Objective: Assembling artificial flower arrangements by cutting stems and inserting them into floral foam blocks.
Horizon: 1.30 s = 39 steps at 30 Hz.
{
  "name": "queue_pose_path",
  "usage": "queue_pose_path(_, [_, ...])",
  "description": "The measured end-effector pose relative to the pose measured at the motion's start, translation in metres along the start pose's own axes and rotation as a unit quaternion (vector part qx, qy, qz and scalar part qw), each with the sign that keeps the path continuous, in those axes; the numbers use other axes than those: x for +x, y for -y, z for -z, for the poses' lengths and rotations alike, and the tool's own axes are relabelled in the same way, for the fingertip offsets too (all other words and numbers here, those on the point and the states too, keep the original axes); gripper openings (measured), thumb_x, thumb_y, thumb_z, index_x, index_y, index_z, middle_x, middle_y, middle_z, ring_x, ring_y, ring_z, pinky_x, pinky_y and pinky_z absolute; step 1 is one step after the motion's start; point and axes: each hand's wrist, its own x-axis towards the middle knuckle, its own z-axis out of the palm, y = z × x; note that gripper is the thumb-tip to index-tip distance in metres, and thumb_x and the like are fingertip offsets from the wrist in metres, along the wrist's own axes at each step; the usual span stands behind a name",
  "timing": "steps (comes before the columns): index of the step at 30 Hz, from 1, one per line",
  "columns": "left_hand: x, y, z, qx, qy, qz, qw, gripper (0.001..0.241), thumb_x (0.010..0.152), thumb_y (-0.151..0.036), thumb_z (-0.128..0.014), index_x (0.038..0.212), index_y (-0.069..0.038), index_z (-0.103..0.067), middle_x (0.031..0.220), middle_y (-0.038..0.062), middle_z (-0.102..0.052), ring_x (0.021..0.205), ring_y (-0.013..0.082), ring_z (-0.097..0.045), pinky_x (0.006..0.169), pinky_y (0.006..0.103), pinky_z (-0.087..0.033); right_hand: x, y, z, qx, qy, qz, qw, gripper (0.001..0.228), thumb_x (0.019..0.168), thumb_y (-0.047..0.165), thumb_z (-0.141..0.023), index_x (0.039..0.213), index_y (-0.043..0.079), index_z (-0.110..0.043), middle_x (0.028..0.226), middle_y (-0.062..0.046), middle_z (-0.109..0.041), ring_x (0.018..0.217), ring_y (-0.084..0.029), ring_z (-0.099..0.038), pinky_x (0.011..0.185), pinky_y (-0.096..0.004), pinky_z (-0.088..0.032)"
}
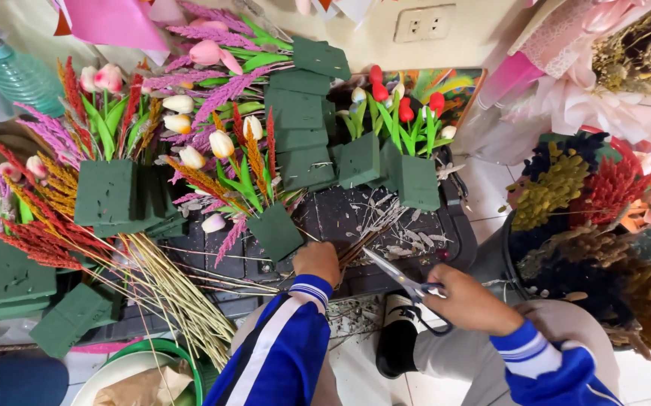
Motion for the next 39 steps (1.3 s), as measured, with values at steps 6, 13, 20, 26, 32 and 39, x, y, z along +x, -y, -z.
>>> queue_pose_path(6, [0.0,-0.01,0.005,0.019,0.033,0.019,0.999,0.034,0.096,-0.01,-0.061,0.13,-0.007,-0.067,0.133,0.018,-0.063,0.124,0.043,-0.059,0.097,0.0617,-0.053,-0.01,-0.05,0.012,-0.026,0.028,-0.096,0.995,0.035,0.088,0.033,-0.067,0.118,0.016,-0.061,0.106,-0.003,-0.071,0.096,-0.017,-0.064,0.083,-0.031,-0.049])
queue_pose_path(13, [0.005,-0.003,-0.01,0.016,-0.091,0.045,0.995,0.025,0.093,-0.014,-0.067,0.118,-0.011,-0.069,0.116,0.014,-0.066,0.104,0.0351,-0.068,0.078,0.0469,-0.062,-0.009,-0.032,0.003,-0.01,0.02,-0.081,0.996,0.024,0.092,0.034,-0.069,0.106,0.018,-0.059,0.086,-0.002,-0.068,0.077,-0.017,-0.059,0.069,-0.032,-0.044])
queue_pose_path(20, [0.003,-0.014,-0.007,0.021,-0.178,0.052,0.982,0.034,0.087,-0.012,-0.071,0.121,-0.012,-0.065,0.118,0.014,-0.064,0.105,0.0339,-0.064,0.076,0.0492,-0.061,0.031,-0.001,-0.027,0.049,0.012,-0.024,0.998,0.011,0.099,0.028,-0.061,0.103,0.019,-0.061,0.089,-0.005,-0.068,0.076,-0.02,-0.06,0.068,-0.037,-0.046])
queue_pose_path(26, [0.006,-0.011,-0.009,-0.004,-0.093,-0.035,0.995,0.028,0.095,-0.008,-0.061,0.122,-0.009,-0.066,0.126,0.017,-0.063,0.115,0.0419,-0.06,0.085,0.0524,-0.061,0.016,0.008,-0.013,0.07,0.069,-0.038,0.994,0.016,0.096,0.029,-0.073,0.095,0.013,-0.074,0.07,0.0,-0.059,0.053,-0.012,-0.047,0.05,-0.03,-0.036])
queue_pose_path(32, [0.006,-0.014,0.005,-0.004,-0.051,-0.03,0.998,0.025,0.095,-0.005,-0.06,0.116,-0.012,-0.07,0.111,0.015,-0.072,0.112,0.0381,-0.065,0.081,0.0501,-0.062,0.008,-0.02,-0.013,0.025,0.043,-0.041,0.998,0.027,0.092,0.041,-0.073,0.098,0.015,-0.073,0.08,0.001,-0.063,0.07,-0.013,-0.055,0.065,-0.03,-0.043])
queue_pose_path(39, [-0.016,-0.008,0.026,-0.064,-0.015,-0.046,0.997,0.025,0.093,0.0,-0.056,0.114,-0.007,-0.067,0.112,0.019,-0.071,0.101,0.0412,-0.071,0.083,0.052,-0.062,0.015,-0.034,-0.019,-0.023,0.031,-0.064,0.997,0.039,0.09,0.048,-0.072,0.114,0.017,-0.072,0.109,-0.005,-0.073,0.096,-0.02,-0.068,0.079,-0.033,-0.05])
